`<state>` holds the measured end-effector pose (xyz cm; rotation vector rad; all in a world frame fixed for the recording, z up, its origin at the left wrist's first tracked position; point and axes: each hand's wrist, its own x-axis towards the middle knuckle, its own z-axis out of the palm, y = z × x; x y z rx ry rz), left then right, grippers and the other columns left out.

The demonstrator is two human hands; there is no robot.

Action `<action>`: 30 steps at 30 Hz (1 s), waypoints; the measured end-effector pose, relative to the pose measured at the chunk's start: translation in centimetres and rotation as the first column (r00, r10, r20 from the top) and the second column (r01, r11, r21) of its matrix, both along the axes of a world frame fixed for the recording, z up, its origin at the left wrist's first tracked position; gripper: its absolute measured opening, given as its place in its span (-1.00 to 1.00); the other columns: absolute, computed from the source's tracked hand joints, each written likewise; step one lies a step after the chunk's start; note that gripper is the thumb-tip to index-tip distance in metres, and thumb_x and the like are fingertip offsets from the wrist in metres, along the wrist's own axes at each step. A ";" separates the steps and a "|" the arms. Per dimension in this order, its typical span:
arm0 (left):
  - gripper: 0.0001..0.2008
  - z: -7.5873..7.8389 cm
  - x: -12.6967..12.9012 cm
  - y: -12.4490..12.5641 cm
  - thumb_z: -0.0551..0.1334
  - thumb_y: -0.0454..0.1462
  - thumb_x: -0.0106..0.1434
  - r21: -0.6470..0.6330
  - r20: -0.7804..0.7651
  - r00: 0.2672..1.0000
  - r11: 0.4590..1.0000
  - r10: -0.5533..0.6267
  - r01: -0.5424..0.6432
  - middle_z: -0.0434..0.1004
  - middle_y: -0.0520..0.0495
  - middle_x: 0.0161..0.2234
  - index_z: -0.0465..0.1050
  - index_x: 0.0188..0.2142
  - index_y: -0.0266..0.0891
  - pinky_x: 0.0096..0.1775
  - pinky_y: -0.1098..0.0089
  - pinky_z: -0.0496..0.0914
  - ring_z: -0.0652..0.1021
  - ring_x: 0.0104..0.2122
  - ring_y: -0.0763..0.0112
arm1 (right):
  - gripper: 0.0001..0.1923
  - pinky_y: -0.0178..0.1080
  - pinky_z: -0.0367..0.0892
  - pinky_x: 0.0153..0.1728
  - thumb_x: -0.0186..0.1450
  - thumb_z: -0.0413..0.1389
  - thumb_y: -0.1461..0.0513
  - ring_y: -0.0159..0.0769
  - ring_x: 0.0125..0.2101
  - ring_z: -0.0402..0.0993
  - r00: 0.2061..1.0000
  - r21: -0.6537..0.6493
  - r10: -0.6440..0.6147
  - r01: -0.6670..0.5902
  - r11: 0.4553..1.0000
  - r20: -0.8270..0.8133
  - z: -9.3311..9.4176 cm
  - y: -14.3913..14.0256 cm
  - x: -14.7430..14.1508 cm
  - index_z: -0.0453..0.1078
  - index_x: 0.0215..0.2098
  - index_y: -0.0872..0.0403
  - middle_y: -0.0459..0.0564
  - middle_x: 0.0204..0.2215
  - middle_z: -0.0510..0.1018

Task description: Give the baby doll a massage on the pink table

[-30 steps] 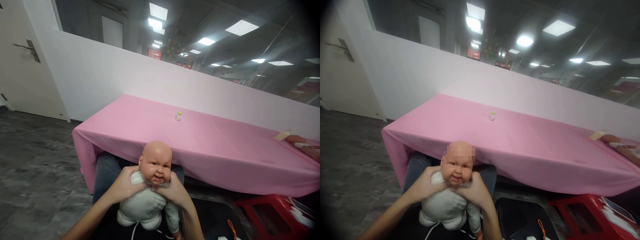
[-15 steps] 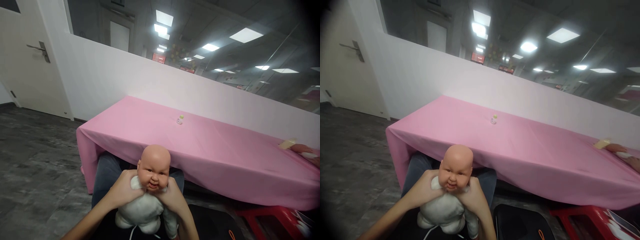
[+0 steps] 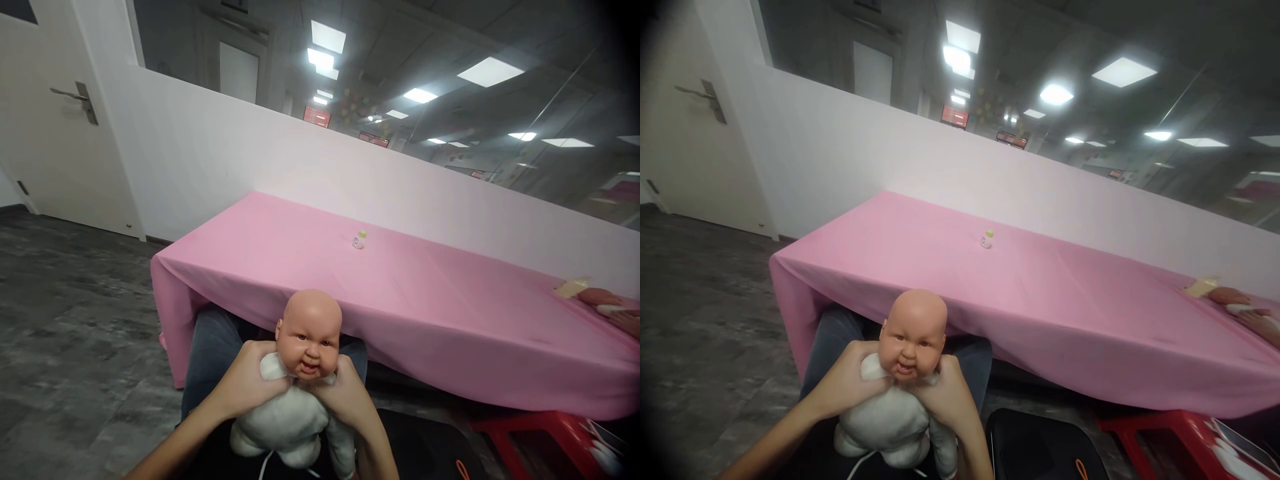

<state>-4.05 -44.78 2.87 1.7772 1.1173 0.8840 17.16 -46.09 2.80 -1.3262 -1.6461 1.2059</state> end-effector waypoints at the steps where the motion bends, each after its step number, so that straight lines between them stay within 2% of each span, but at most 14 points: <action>1: -0.81 0.0 -0.1 0.1 0.36 -0.28 0.08 -0.007 0.000 1.000 1.000 -0.008 0.008 0.61 -0.03 -0.39 0.64 -0.32 -0.37 -0.36 0.45 0.33 0.54 -0.35 0.28 | -0.51 -0.25 0.44 -0.29 0.12 0.38 -0.02 -0.06 -0.24 0.54 1.000 -0.002 -0.001 0.001 1.000 -0.004 0.0 0.0 0.0 0.63 -0.21 0.25 0.07 -0.28 0.67; 7: -0.65 0.0 -0.9 0.5 0.43 -0.14 0.12 -0.037 0.026 0.996 0.995 -0.089 0.090 0.66 -0.08 -0.27 0.66 -0.18 -0.35 -0.21 0.39 0.43 0.59 -0.24 0.19 | -0.53 -0.24 0.47 -0.24 0.11 0.39 0.04 -0.04 -0.19 0.57 0.997 -0.036 0.033 -0.035 0.999 -0.073 0.5 -0.4 0.1 0.63 -0.14 0.22 0.06 -0.25 0.69; 12: -0.56 -0.1 -1.3 0.6 0.44 -0.06 0.12 -0.017 0.021 0.993 0.993 -0.120 0.120 0.67 -0.12 -0.25 0.65 -0.11 -0.35 -0.08 0.30 0.47 0.60 -0.21 0.15 | -0.57 -0.26 0.46 -0.25 0.09 0.39 0.10 -0.06 -0.18 0.58 0.999 -0.086 -0.045 0.045 0.995 -0.003 1.9 -1.0 0.1 0.62 -0.15 0.21 0.08 -0.25 0.68; 15: -0.54 -0.1 -1.3 0.6 0.45 -0.05 0.12 -0.011 0.025 0.991 0.992 -0.129 0.129 0.68 -0.13 -0.23 0.66 -0.10 -0.34 -0.05 0.29 0.47 0.61 -0.20 0.15 | -0.56 -0.26 0.45 -0.27 0.09 0.39 0.10 -0.06 -0.19 0.57 0.999 -0.083 -0.052 0.052 0.995 -0.002 2.2 -1.1 0.2 0.62 -0.14 0.22 0.08 -0.27 0.68; 20: -0.58 -0.1 -1.1 0.5 0.45 -0.06 0.13 -0.029 0.040 0.995 0.995 -0.096 0.097 0.68 -0.11 -0.21 0.67 -0.13 -0.32 -0.09 0.33 0.46 0.61 -0.20 0.14 | -0.58 -0.28 0.42 -0.29 0.10 0.39 0.09 -0.07 -0.20 0.55 0.999 -0.078 -0.033 0.031 0.996 -0.021 1.2 -0.9 0.2 0.63 -0.17 0.22 0.07 -0.29 0.67; 25: -0.64 -0.2 -0.7 0.5 0.45 -0.11 0.10 -0.062 0.027 0.999 0.997 -0.039 0.041 0.67 -0.09 -0.30 0.69 -0.22 -0.35 -0.21 0.38 0.44 0.60 -0.23 0.14 | -0.54 -0.31 0.36 -0.35 0.11 0.40 0.04 -0.15 -0.30 0.52 0.997 -0.048 0.008 -0.012 0.999 -0.083 -0.2 -0.4 0.2 0.63 -0.18 0.24 0.04 -0.34 0.66; 30: -0.68 -0.2 -0.7 0.5 0.44 -0.13 0.09 -0.065 0.019 0.999 0.997 -0.033 0.034 0.67 -0.08 -0.33 0.69 -0.25 -0.35 -0.27 0.40 0.40 0.58 -0.28 0.18 | -0.49 -0.30 0.36 -0.34 0.11 0.40 0.01 -0.17 -0.33 0.50 0.994 -0.032 0.024 -0.028 0.999 -0.111 -0.4 -0.3 0.3 0.63 -0.17 0.26 0.04 -0.34 0.66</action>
